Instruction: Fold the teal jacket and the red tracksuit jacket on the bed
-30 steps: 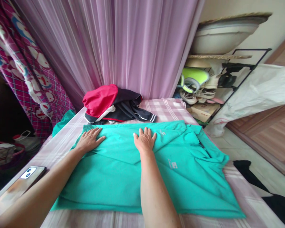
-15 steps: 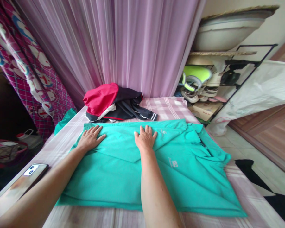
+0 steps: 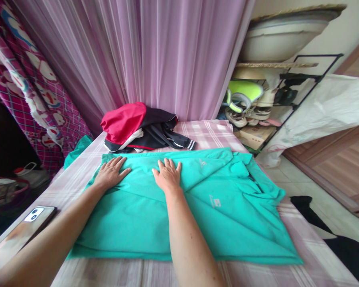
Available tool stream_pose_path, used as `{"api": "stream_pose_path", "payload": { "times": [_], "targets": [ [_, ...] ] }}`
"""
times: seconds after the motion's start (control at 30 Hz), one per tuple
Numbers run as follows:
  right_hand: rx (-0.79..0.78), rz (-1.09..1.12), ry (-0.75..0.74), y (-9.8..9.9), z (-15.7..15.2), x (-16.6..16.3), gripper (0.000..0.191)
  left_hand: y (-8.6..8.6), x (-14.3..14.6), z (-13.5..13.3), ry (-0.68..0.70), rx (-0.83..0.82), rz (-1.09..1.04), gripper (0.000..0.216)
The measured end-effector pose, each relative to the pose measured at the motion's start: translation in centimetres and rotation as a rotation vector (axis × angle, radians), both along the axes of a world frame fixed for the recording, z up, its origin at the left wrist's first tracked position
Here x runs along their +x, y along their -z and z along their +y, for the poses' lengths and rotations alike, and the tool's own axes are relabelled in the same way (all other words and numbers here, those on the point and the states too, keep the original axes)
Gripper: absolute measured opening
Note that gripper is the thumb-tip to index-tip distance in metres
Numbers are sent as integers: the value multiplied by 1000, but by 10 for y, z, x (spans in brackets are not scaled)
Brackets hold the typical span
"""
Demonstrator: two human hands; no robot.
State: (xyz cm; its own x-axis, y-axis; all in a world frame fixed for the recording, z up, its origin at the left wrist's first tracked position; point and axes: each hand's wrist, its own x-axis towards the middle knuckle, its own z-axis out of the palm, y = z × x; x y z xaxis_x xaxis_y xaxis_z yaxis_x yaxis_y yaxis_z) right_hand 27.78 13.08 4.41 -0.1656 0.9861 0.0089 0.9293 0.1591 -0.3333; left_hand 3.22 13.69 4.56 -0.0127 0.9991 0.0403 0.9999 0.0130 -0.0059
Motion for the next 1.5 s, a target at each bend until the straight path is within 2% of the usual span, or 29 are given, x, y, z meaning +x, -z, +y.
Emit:
{"api": "stream_pose_path", "payload": {
  "times": [1.5],
  "targets": [
    [4, -15, 10, 1, 2, 1, 57, 1, 1, -1, -19, 30, -61, 68]
  ]
}}
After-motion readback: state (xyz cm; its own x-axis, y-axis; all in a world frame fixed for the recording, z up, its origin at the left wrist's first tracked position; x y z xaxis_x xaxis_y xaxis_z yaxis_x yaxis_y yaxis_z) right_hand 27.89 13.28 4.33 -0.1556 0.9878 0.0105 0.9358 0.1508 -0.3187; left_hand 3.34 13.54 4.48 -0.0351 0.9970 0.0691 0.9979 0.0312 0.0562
